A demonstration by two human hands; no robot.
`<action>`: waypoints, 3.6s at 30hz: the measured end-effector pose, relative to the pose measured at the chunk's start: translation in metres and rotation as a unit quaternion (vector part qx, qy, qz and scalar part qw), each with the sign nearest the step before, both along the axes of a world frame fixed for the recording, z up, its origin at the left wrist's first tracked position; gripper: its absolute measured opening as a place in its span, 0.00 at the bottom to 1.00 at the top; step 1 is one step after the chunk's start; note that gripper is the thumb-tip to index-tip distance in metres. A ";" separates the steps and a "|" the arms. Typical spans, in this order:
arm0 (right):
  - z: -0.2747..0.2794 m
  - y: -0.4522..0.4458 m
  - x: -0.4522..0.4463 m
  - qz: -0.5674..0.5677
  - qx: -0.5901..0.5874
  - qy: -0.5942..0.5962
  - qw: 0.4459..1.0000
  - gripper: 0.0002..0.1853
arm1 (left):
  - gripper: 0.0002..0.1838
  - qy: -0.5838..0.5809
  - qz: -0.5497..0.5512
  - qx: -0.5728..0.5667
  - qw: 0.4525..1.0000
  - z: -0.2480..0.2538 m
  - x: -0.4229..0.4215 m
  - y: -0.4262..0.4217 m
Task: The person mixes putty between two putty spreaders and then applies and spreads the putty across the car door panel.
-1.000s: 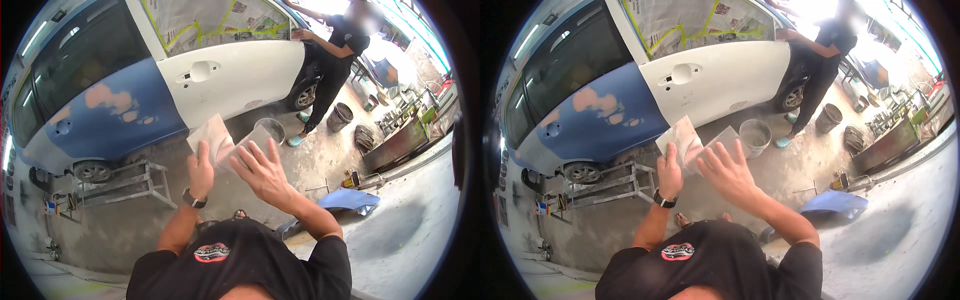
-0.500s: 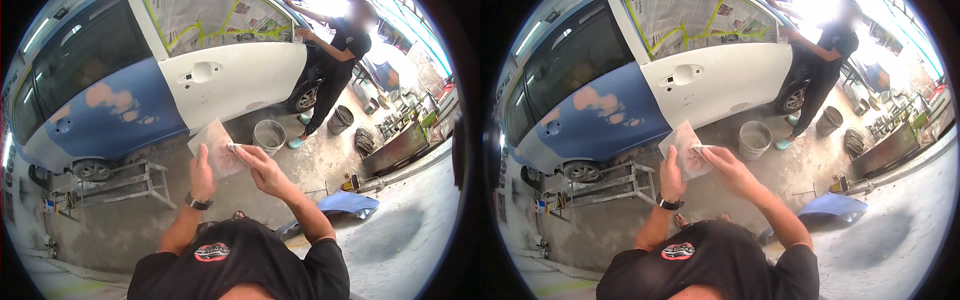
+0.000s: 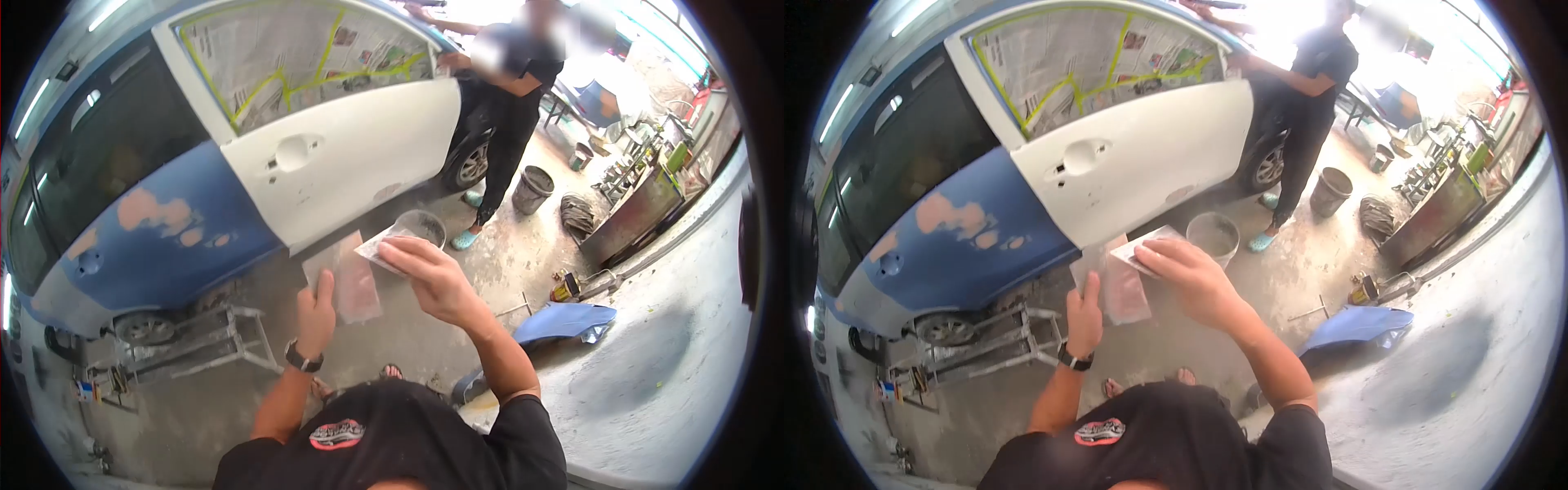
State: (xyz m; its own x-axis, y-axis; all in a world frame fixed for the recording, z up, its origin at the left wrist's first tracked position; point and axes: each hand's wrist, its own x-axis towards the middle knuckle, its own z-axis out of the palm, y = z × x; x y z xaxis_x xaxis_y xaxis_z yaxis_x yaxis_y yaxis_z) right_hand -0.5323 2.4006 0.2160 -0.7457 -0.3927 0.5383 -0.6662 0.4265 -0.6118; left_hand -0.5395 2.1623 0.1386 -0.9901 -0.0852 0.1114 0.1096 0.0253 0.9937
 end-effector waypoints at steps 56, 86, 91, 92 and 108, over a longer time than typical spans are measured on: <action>-0.107 0.063 0.022 -0.197 -0.324 -0.280 0.882 0.14 | 0.22 -0.077 -0.072 0.307 0.946 -0.031 0.020 0.026; -0.038 -0.006 0.008 0.039 0.298 0.198 0.933 0.28 | 0.29 0.029 -0.004 -0.001 1.000 -0.012 0.009 0.019; -0.054 -0.013 0.030 0.085 0.315 0.170 0.930 0.25 | 0.30 -0.007 0.054 0.000 0.999 -0.036 0.000 0.008; -0.052 -0.011 0.029 0.088 0.303 0.155 0.936 0.25 | 0.29 -0.008 0.063 0.029 0.998 -0.040 -0.004 0.006; -0.022 -0.020 0.020 0.050 0.143 0.165 0.974 0.27 | 0.30 -0.117 -0.212 0.493 0.836 -0.016 -0.006 0.025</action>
State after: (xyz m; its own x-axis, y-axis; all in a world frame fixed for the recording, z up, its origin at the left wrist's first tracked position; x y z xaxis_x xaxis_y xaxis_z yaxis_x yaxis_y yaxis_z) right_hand -0.5124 2.3809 0.1941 -0.5003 -0.6241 0.6002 -0.8538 0.4710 -0.2219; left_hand -0.5453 2.1870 0.1228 -0.9396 0.3423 -0.0070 -0.2988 -0.8098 0.5049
